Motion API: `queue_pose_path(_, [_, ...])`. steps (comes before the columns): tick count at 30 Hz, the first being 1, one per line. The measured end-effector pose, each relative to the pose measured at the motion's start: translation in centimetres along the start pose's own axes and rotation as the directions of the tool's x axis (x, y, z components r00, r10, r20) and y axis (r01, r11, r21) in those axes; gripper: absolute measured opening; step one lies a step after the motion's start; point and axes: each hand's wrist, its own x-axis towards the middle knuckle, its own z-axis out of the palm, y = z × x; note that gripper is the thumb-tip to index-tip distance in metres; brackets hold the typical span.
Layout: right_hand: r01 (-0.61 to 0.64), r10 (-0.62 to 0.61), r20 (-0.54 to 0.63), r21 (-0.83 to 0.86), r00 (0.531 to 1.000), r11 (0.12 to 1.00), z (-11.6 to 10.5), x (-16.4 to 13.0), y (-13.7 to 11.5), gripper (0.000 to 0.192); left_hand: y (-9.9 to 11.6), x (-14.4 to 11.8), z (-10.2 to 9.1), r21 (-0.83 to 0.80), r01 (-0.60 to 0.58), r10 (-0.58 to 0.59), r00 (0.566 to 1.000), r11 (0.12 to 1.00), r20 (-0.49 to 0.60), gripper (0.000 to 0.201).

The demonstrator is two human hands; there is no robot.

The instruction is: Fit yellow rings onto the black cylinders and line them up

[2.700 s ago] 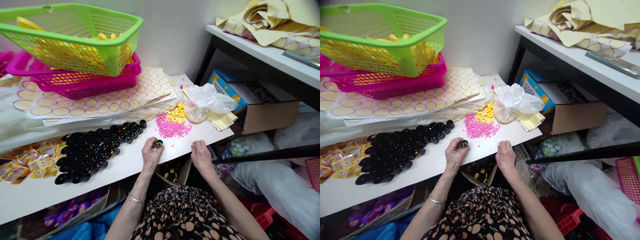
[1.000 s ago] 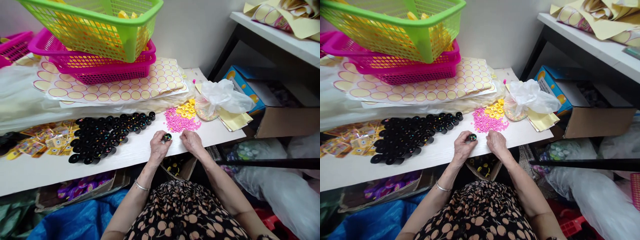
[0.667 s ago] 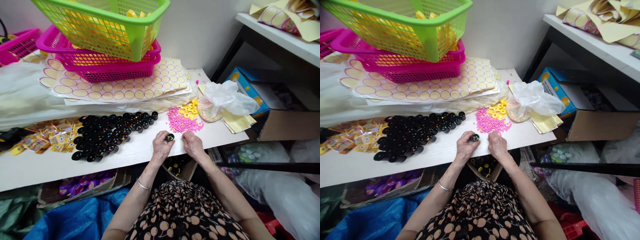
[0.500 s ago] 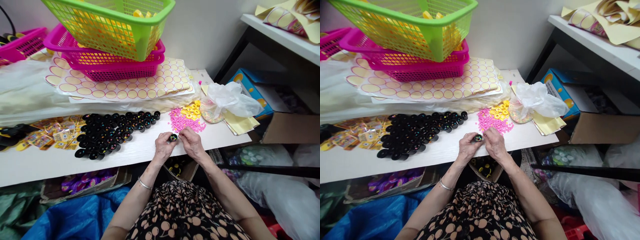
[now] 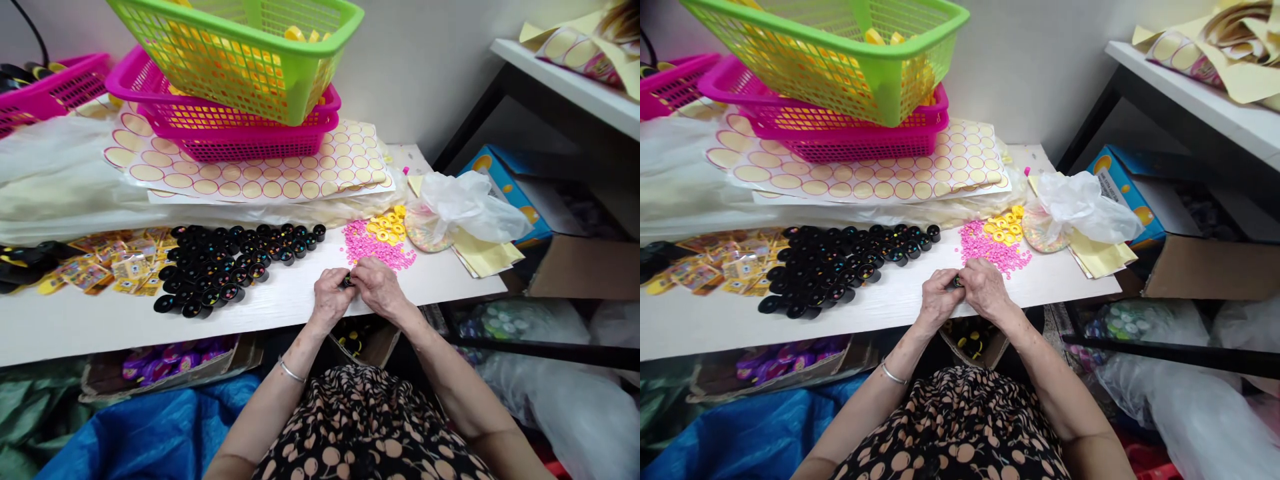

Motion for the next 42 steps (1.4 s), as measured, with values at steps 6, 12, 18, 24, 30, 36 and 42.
queue_pose_path(6, [0.041, -0.034, 0.059, -0.116, 0.998, 0.992, 0.1, 0.3, -0.3, 0.022, 0.4, 0.0, -0.3, -0.006, -0.001, 0.001, 1.000, 1.000, 0.018, 0.021])
queue_pose_path(12, [0.004, -0.002, 0.056, -0.033, 0.998, 0.999, 0.1, 0.6, -0.3, 0.020, 0.1, 0.0, -0.3, -0.013, -0.010, 0.010, 1.000, 1.000, 0.017, 0.026])
queue_pose_path(18, [-0.028, 0.040, -0.022, 0.397, 0.999, 0.917, -0.3, 0.7, 2.3, 0.010, -0.4, 0.1, 0.0, -0.006, -0.022, 0.022, 1.000, 1.000, -0.012, 0.024])
queue_pose_path(24, [-0.445, 0.442, -0.296, 0.062, 0.847, 0.894, -0.4, 3.7, 7.4, 0.017, -0.5, 0.0, 0.0, -0.005, -0.005, 0.005, 1.000, 1.000, -0.030, 0.025])
queue_pose_path(30, [-0.537, 0.516, -0.161, -0.139, 0.842, 0.832, 0.0, 6.0, 9.6, 0.026, -0.8, 0.0, -0.1, -0.008, -0.007, 0.006, 0.999, 1.000, -0.036, 0.028])
queue_pose_path(36, [-0.462, 0.448, -0.239, -0.001, 0.861, 0.887, 0.6, 5.8, 10.5, 0.009, -0.5, 0.2, -0.2, -0.033, 0.021, -0.022, 0.999, 0.999, -0.032, 0.032])
queue_pose_path(42, [-0.178, 0.209, -0.522, 0.110, 0.827, 0.978, -0.6, 3.3, 7.8, 0.007, 0.6, 0.2, -1.3, -0.272, 0.053, -0.104, 0.979, 0.961, -0.177, 0.041])
